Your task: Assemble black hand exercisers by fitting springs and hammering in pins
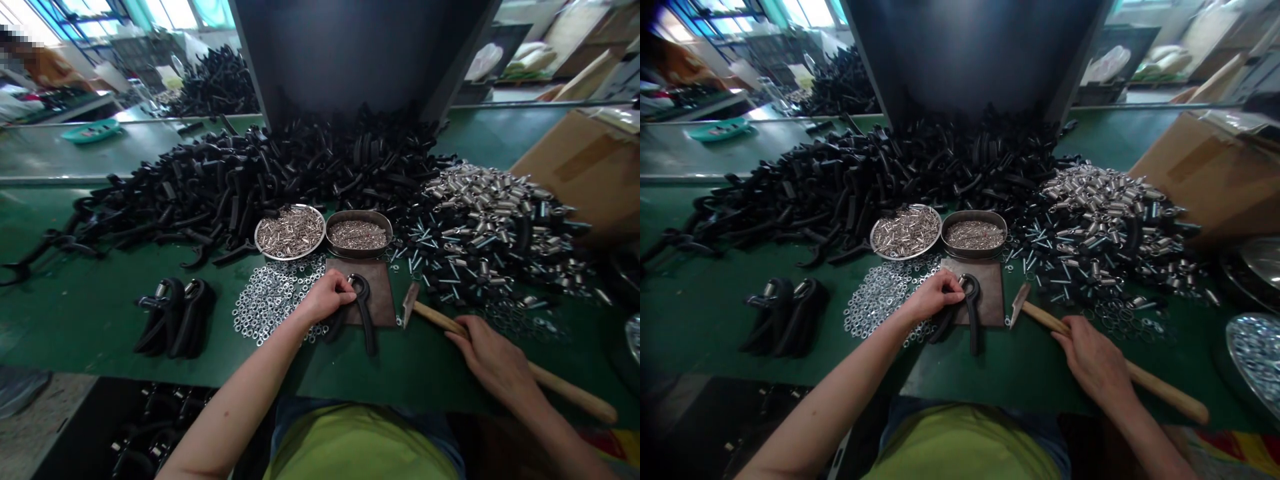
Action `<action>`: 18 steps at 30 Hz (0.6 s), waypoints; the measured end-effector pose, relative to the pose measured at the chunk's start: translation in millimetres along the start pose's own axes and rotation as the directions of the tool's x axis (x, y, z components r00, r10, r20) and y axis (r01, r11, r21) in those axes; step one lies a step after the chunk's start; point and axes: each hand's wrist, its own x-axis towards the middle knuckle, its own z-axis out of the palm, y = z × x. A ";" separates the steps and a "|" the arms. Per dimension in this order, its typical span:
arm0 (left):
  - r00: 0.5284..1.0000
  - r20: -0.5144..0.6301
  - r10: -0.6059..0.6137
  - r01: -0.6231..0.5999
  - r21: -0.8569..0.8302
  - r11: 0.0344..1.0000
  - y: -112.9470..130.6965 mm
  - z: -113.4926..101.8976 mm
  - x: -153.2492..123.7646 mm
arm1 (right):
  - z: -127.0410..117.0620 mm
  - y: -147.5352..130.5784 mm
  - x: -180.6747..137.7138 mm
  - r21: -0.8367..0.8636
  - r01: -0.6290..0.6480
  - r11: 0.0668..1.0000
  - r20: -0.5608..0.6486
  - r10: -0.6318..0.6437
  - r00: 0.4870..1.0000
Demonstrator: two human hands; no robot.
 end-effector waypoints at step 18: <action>0.998 -0.034 0.053 -0.055 -0.051 0.997 -1.5 5.1 -6.9 | -30.4 -106.1 44.4 0.367 0.257 0.894 -0.068 -0.250 0.966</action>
